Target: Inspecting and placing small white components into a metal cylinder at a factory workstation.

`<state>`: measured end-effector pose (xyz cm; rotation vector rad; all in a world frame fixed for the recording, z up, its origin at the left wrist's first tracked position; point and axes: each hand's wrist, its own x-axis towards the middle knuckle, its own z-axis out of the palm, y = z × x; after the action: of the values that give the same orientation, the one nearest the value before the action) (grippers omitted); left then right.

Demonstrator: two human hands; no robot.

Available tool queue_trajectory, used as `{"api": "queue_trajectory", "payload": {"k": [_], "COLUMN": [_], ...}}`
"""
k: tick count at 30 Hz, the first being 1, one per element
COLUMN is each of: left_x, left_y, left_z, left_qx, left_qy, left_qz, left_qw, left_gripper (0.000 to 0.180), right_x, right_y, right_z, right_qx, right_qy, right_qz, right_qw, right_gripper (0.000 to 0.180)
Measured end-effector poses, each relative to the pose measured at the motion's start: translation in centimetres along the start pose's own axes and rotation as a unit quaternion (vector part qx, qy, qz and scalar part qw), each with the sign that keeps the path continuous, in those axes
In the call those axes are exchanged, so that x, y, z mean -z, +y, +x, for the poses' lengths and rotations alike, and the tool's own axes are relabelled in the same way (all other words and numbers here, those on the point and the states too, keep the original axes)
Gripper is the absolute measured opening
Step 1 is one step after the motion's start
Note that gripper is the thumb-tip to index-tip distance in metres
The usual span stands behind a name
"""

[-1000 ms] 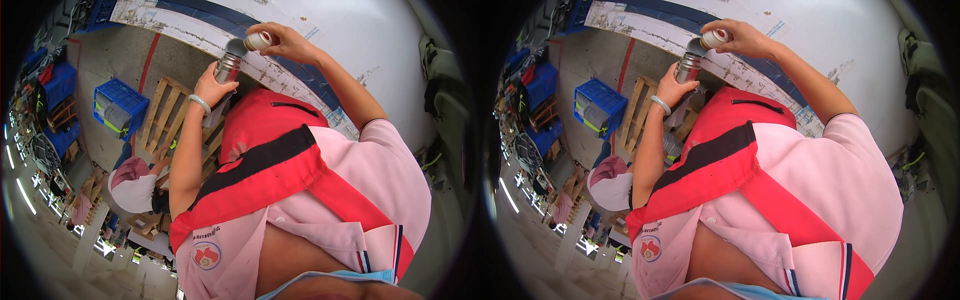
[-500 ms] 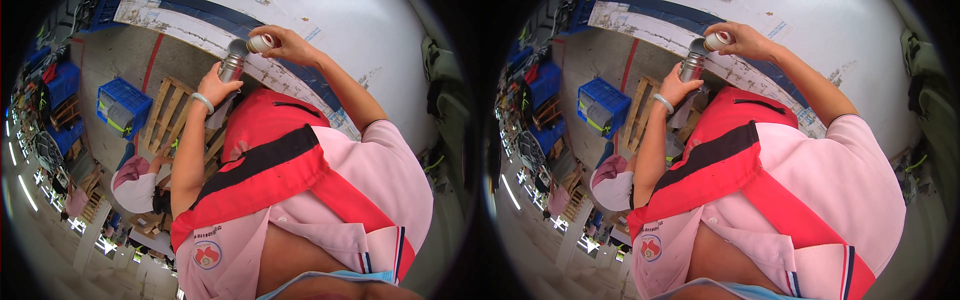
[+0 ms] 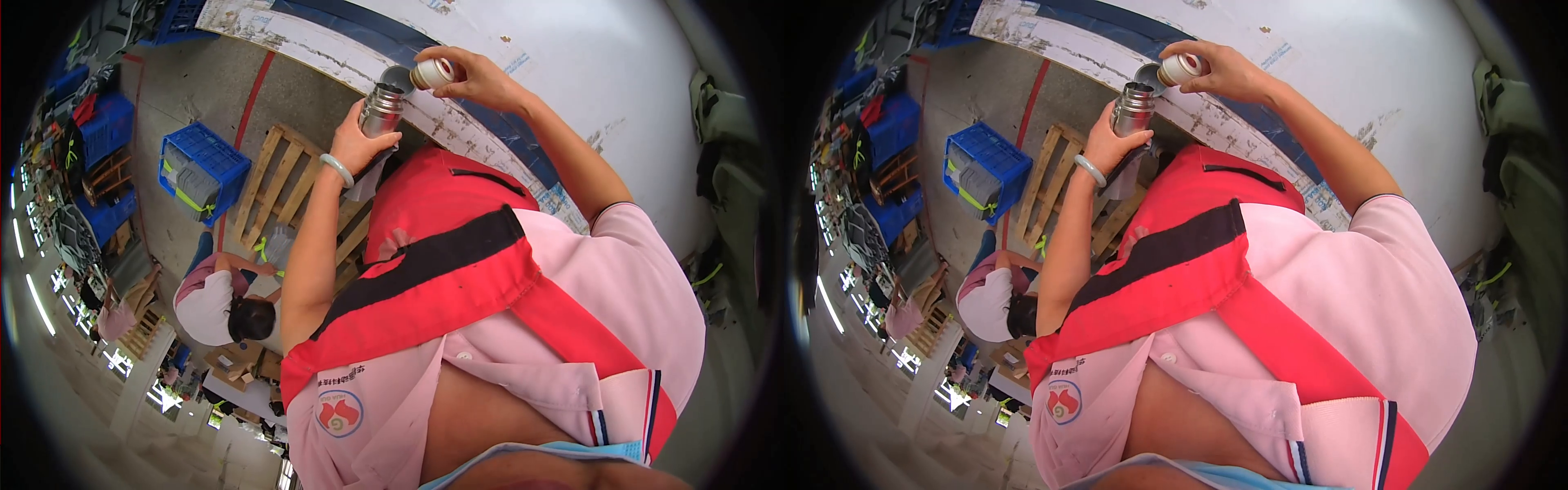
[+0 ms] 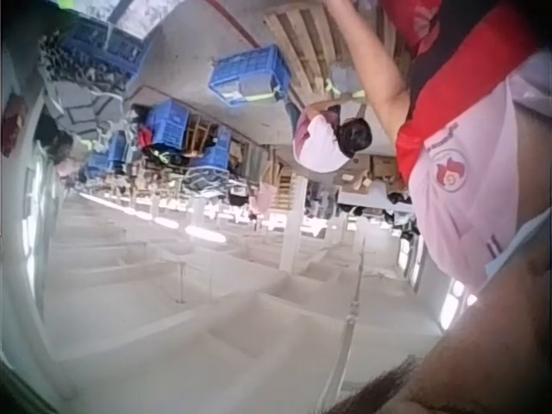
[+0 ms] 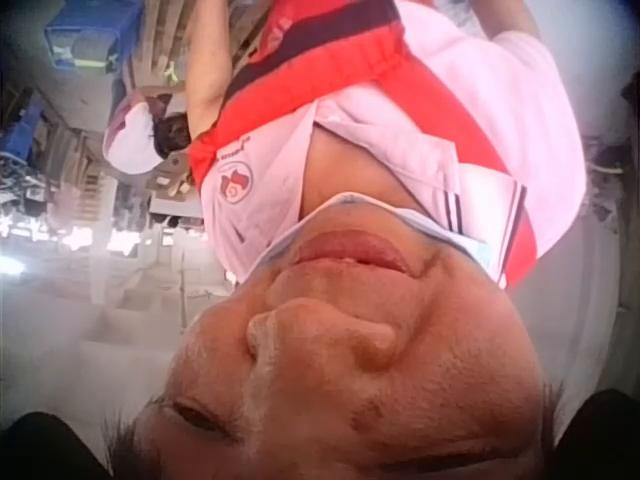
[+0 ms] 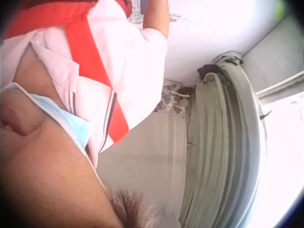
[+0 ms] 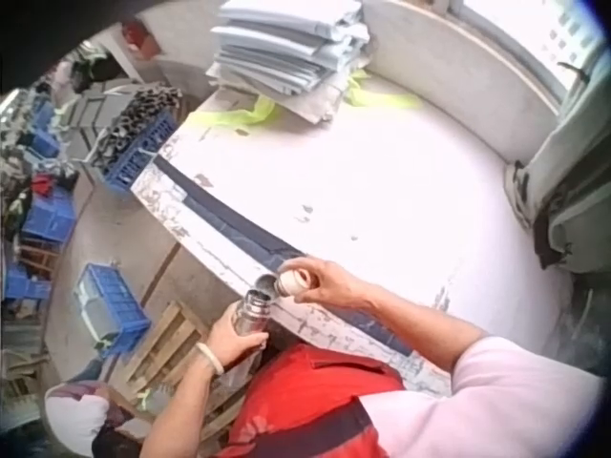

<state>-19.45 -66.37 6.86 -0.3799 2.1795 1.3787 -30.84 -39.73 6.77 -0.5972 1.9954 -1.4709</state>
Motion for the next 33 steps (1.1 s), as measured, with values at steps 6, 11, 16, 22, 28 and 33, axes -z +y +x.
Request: {"api": "queue_trajectory", "payload": {"k": [6, 11, 16, 22, 28, 33], "left_x": [-1.2, -0.9, 2.5, 8.3, 9.5, 9.8], "left_y": [-0.8, 0.9, 4.7, 8.5, 8.9, 5.9], "left_z": [-1.5, -4.9, -10.4, -17.1, -21.6, -22.4], "left_qx": [-0.096, -0.148, -0.15, -0.186, -0.315, -0.291], "left_qy": [0.027, 0.096, -0.061, -0.147, 0.023, 0.297], "left_qz": [-0.098, 0.023, -0.246, -0.357, -0.35, -0.136], "left_qw": [0.99, 0.984, 0.956, 0.904, 0.882, 0.899], "left_gripper": [0.087, 0.093, 0.076, 0.072, 0.082, 0.082], "right_x": [-0.4, -1.2, -1.0, -2.7, -6.9, -12.2], "right_y": [-1.7, -7.8, -18.7, -32.0, -38.4, -37.4], "right_z": [0.4, 1.9, 3.6, 3.3, 3.1, 4.3], "right_qx": [-0.024, -0.071, 0.09, 0.265, 0.364, 0.254], "right_qy": [-0.06, -0.2, -0.341, -0.371, -0.312, -0.321], "right_qz": [0.084, 0.05, -0.138, -0.191, -0.324, -0.351], "right_qw": [0.994, 0.976, 0.925, 0.869, 0.815, 0.842], "right_gripper": [0.058, 0.064, 0.06, 0.062, 0.06, 0.057]}}
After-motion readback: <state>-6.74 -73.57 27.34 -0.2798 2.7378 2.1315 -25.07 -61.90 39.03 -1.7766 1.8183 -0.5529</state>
